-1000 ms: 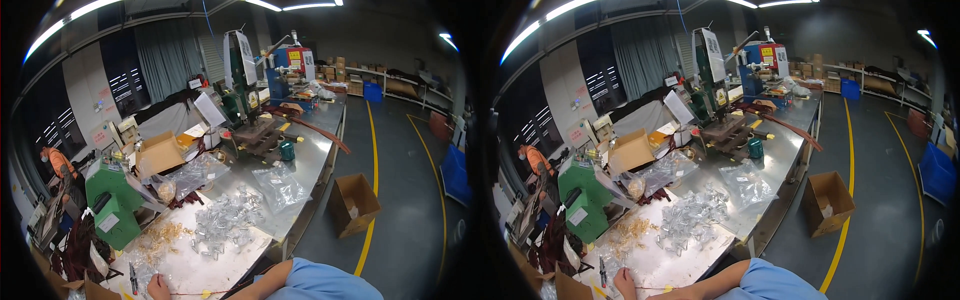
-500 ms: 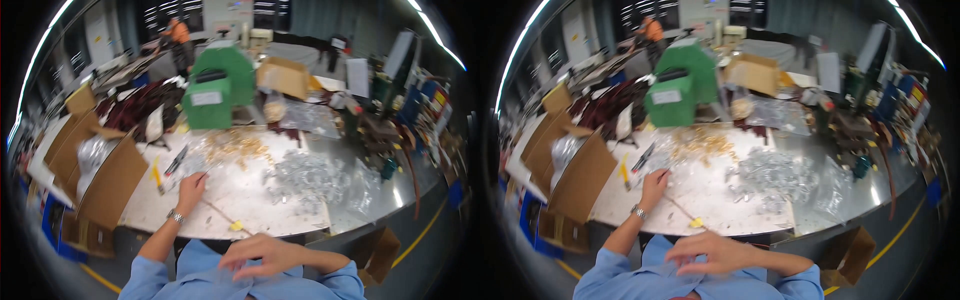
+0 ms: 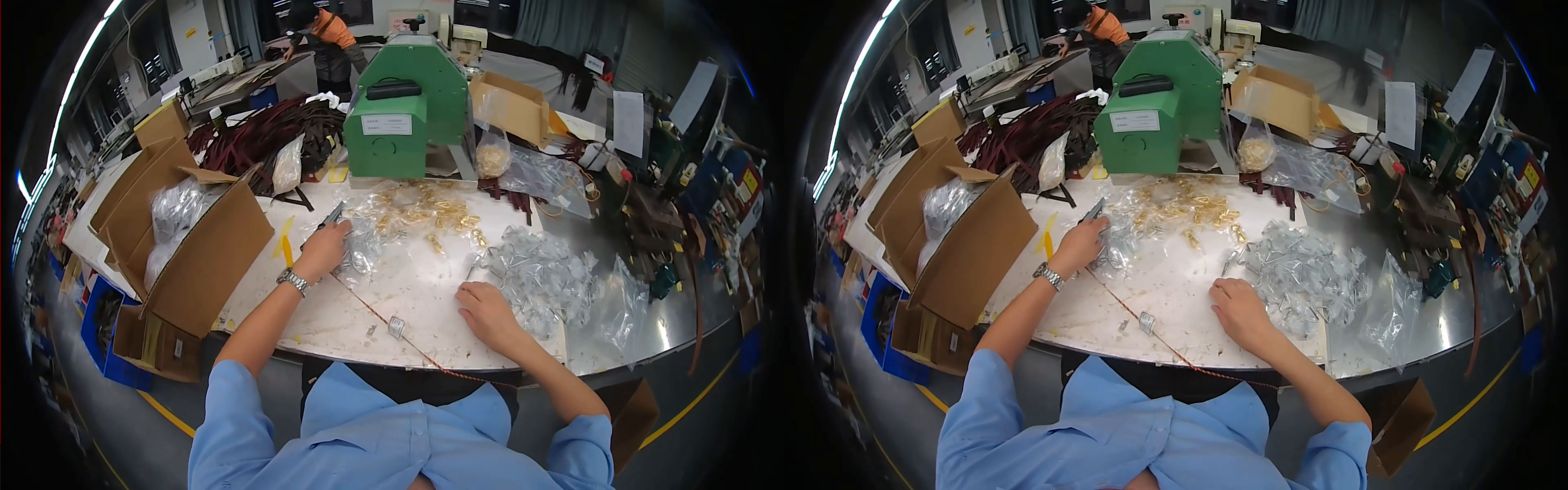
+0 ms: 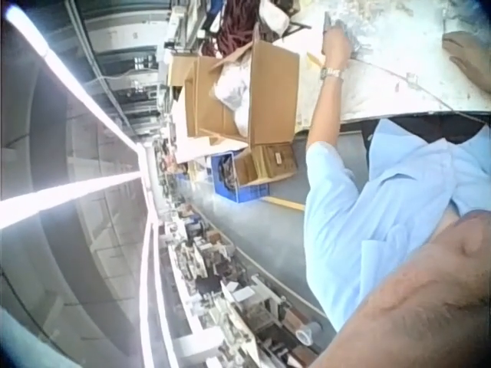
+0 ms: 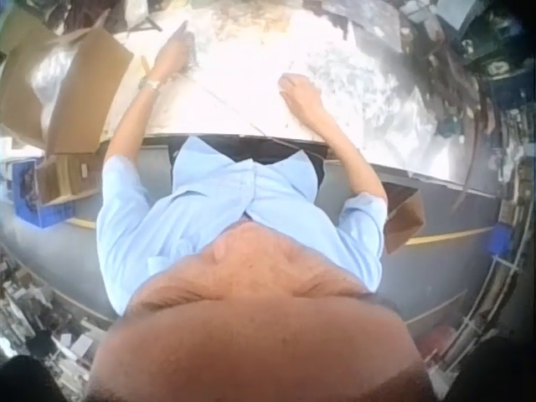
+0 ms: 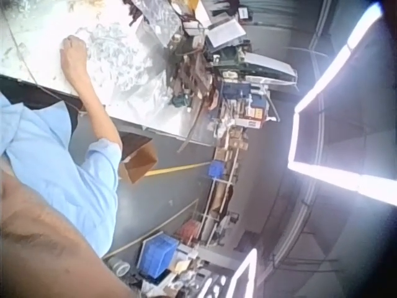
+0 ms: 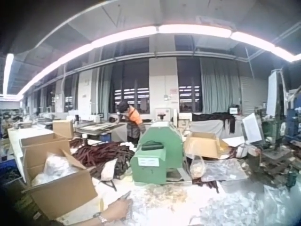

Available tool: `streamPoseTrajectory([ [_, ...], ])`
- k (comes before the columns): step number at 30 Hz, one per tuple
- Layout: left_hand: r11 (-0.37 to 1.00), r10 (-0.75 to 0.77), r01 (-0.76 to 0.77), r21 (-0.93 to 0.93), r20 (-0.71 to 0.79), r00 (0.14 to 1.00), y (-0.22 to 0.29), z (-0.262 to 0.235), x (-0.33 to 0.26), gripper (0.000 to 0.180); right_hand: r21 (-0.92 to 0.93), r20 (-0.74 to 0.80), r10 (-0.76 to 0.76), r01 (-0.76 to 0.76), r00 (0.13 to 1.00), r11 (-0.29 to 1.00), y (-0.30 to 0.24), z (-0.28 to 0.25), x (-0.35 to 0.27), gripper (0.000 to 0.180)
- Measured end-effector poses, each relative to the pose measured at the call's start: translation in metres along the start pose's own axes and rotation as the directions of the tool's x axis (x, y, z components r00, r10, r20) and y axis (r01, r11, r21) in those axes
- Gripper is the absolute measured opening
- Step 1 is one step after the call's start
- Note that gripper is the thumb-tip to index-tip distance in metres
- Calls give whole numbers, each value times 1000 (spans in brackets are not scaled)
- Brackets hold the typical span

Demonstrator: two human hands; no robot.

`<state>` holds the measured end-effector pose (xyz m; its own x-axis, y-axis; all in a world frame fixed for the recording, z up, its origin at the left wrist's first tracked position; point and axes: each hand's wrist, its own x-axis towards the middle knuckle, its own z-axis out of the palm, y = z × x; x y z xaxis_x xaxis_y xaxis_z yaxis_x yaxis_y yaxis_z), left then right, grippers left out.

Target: Inspecting and sorting small metal buckles from plastic bags at a workbench.

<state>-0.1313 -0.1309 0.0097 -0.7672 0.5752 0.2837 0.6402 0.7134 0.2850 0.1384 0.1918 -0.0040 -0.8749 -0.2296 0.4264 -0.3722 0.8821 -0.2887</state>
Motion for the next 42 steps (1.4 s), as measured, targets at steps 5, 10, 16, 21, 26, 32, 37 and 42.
streamPoseTrajectory([
  [5, 998, -2, 11, 65, -138, 990, 12, 4, 0, 11, 80, -84, -3, 10, 996, 997, -26, -8, 0, 31],
  [10, 997, -33, 6, -78, -350, 936, 9, -11, -9, 10, 412, -134, 68, -7, 989, 911, -64, -1, 12, 33],
  [16, 541, -174, 96, -835, 0, 985, 101, -50, -40, 12, 944, 244, 419, -314, 875, 105, -71, 21, 59, 42],
  [21, 170, -109, 310, -935, 295, 949, 122, -17, -69, 12, 883, 464, 337, -396, 819, -253, -72, 38, 69, 40],
  [26, 313, -1, 402, -861, 423, 906, 120, -19, -88, 15, 852, 395, 425, -498, 814, 162, -64, 39, 52, 32],
  [32, 341, -215, 383, -858, 326, 921, 72, -29, -96, 15, 818, 305, 356, -435, 883, 376, -70, 49, 78, 19],
  [37, 196, -496, 315, -929, 184, 849, -29, -43, -95, 20, 603, 69, 165, -173, 984, 779, -82, 63, 111, 22],
  [42, 788, -421, 334, -516, -57, 905, -31, -35, -110, 22, 188, -75, -187, 198, 980, 962, -86, 96, 128, 32],
])
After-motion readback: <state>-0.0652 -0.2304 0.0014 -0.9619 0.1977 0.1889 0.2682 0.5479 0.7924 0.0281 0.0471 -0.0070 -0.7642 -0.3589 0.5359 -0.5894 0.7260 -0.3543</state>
